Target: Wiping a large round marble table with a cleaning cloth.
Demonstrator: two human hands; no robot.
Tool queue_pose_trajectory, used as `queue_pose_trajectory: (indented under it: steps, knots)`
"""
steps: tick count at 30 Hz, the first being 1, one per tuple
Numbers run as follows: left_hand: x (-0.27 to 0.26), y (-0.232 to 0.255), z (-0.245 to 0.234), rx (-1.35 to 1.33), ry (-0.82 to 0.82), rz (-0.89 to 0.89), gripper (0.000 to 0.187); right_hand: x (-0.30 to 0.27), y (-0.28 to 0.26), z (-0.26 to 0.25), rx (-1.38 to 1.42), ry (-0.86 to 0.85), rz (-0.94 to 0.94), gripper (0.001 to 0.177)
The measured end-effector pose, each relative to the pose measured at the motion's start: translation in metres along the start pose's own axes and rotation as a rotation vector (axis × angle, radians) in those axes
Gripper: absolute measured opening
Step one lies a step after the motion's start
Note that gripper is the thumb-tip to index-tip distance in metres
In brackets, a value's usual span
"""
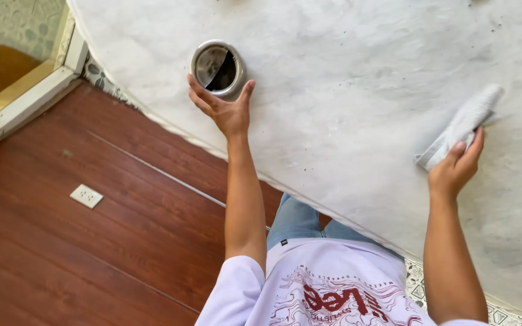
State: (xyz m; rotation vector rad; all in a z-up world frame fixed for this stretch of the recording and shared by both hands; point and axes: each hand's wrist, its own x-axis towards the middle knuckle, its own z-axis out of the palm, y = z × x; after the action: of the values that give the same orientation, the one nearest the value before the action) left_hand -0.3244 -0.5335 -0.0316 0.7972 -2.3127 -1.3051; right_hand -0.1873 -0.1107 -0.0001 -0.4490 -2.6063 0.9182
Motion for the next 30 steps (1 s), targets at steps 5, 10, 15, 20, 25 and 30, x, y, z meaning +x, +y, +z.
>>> queue_pose_trajectory:
  steps: [5, 10, 15, 20, 25, 30]
  knots:
    - [0.034, -0.006, 0.008, 0.028, -0.038, 0.026, 0.141, 0.076, 0.03, 0.093, -0.522, -0.045, 0.118, 0.045]
    - [0.046, -0.036, -0.001, 0.053, 0.049, 0.131, 0.144, 0.058, -0.05, 0.204, -0.217, -0.083, -0.237, 0.048]
    - [0.023, 0.021, -0.054, -0.199, 0.26, 0.256, 0.137, -0.017, -0.149, 0.234, 0.392, -0.479, -0.534, 0.037]
    - [-0.006, 0.058, -0.079, -0.242, 0.239, 0.404, 0.131, 0.028, -0.053, 0.166, 0.909, -0.267, -0.163, 0.045]
    - [-0.057, 0.068, -0.097, -0.343, 0.131, 0.398, 0.133, 0.057, 0.011, 0.16, 0.258, -0.058, -0.245, 0.042]
    - [-0.104, 0.089, -0.119, -0.453, 0.102, 0.331, 0.139, -0.016, -0.139, 0.268, -0.212, -0.045, -0.783, 0.037]
